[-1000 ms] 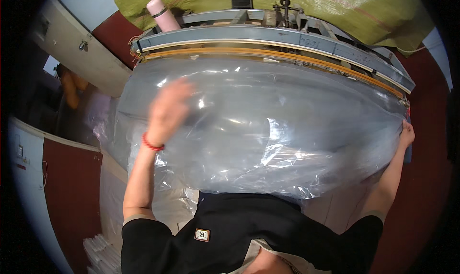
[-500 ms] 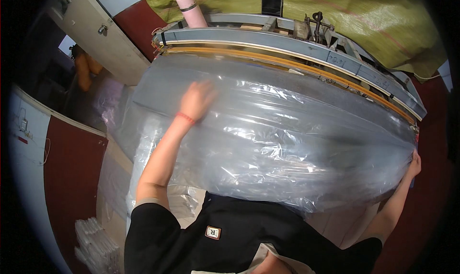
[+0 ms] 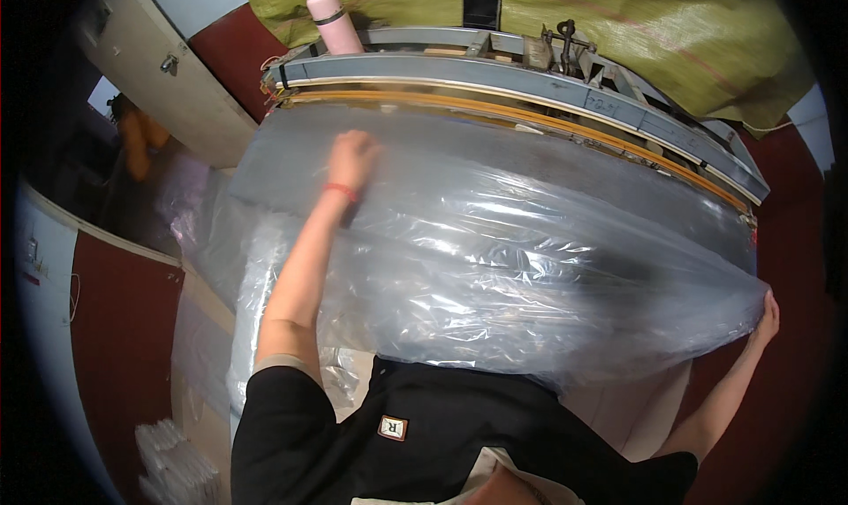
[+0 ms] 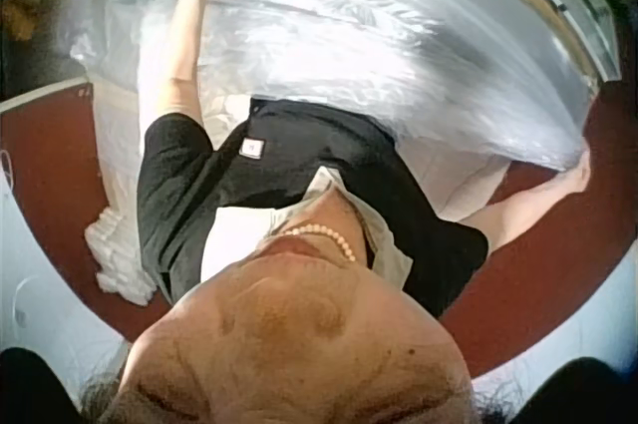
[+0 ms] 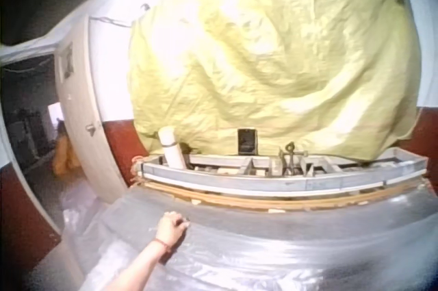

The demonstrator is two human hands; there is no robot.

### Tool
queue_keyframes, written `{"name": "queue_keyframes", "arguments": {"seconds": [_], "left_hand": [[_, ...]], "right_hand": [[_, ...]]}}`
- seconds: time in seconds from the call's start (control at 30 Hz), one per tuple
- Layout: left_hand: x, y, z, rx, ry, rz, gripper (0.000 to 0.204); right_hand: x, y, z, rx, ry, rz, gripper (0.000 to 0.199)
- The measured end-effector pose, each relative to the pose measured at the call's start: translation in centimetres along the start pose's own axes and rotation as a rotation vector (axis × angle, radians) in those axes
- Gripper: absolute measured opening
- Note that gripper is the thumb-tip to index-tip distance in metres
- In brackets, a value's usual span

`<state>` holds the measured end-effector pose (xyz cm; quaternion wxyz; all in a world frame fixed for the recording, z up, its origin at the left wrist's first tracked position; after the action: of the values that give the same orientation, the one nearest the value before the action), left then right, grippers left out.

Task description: The recorder is using a heat-sealing machine to seal edges of large plastic sheets, likely for product packaging.

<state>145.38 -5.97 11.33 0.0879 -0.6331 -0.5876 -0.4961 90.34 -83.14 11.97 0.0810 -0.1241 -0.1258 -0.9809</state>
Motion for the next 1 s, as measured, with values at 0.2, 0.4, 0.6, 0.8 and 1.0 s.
{"name": "queue_keyframes", "arguments": {"seconds": [0.2, 0.4, 0.6, 0.8, 1.0], "left_hand": [[4.2, 2.9, 1.6, 0.201, -0.878, -0.393, 0.013], [0.1, 5.7, 11.4, 0.336, -0.648, -0.500, 0.012], [-1.6, 9.3, 16.6, 0.302, -0.877, -0.520, 0.014], [-1.5, 9.0, 16.1, 0.280, -0.851, -0.551, 0.018], [0.5, 8.5, 16.3, 0.475, -0.894, -0.544, 0.010]], "right_hand": [[-8.3, 0.4, 2.2, -0.244, 0.061, -0.116, 0.028], [-18.7, 2.8, 0.2, 0.342, -0.261, -0.248, 0.020], [-23.8, 3.4, 2.0, 0.405, -0.048, -0.174, 0.018], [-23.1, 3.0, 2.0, 0.228, -0.110, -0.267, 0.015], [-22.3, 3.5, 5.1, 0.098, -0.007, -0.169, 0.012]]}}
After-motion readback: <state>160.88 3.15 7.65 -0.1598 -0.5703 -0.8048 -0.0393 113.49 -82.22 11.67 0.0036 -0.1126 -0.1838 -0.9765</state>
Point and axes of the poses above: each hand's wrist, its own y-axis towards the middle knuckle, its own x-axis out of the back of the hand, z = x × y, the point moved 8 cm from there along y, towards the middle knuckle, and after that the axes turned 8 degrees about -y, right-handed, at the moved point
